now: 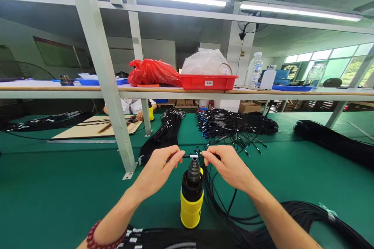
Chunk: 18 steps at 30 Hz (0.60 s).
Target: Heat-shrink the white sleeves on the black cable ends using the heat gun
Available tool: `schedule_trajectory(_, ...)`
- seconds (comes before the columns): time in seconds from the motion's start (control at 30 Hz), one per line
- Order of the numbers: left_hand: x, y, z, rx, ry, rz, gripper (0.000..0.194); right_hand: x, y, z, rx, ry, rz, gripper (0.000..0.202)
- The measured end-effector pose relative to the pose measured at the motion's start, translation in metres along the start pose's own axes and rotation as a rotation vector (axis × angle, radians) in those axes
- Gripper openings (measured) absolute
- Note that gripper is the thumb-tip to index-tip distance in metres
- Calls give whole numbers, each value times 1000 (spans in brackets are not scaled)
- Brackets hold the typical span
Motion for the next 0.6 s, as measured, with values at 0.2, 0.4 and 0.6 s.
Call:
schedule_trajectory(0.2,-3,-3,-1,19,59,-45,15,-1,-3,-5,15,-120,-13,27)
schedule_trajectory(0.4,0,-3,2,-23,3,1,40,0,-1,-1,-13,-160,13,27)
schedule_trajectory(0.6,3,-1,3,-27,14,14,42,4,1,-2,-26,-56,52,33)
Point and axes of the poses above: each hand's wrist, its own y-axis away from the middle knuckle, its own x-axis out of the palm, z = x × y, the point moved 10 cm from there along -y, towards the middle knuckle, and after that the axes turned 9 degrees about x, right-handed, at the moved point
